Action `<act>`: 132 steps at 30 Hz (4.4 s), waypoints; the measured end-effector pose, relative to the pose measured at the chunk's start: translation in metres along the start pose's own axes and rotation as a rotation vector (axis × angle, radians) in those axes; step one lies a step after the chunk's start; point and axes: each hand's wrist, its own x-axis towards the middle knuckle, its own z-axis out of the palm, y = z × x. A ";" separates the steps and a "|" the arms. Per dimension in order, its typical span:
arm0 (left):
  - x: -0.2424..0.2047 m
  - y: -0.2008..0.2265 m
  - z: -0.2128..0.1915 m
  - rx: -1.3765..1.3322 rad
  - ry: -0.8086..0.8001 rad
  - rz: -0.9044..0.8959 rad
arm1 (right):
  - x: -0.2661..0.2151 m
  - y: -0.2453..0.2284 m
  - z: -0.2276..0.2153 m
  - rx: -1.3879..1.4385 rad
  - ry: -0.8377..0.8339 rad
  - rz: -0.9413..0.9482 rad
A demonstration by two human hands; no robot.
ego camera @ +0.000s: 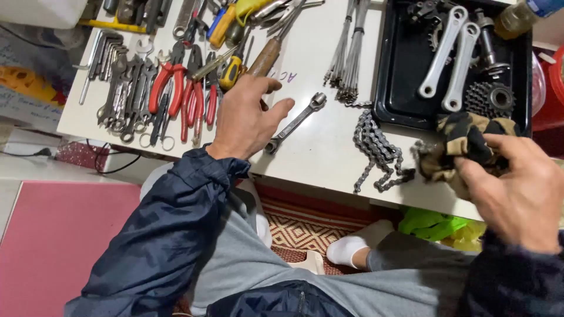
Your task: The person is cleaning a bicycle chain by wiping it with a cloth on a workbench.
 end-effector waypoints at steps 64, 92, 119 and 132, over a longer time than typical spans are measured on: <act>-0.031 0.031 0.106 0.009 -0.407 0.192 | 0.042 -0.009 0.016 1.132 -0.021 0.835; 0.011 0.082 0.147 0.103 -0.536 -0.369 | 0.009 0.010 0.014 1.224 -0.053 0.767; 0.000 0.078 0.070 -0.447 -0.429 -0.736 | -0.009 -0.002 0.020 0.644 -0.114 0.614; -0.014 0.028 0.102 0.131 -0.346 -0.108 | -0.037 0.039 0.078 -0.171 0.013 0.106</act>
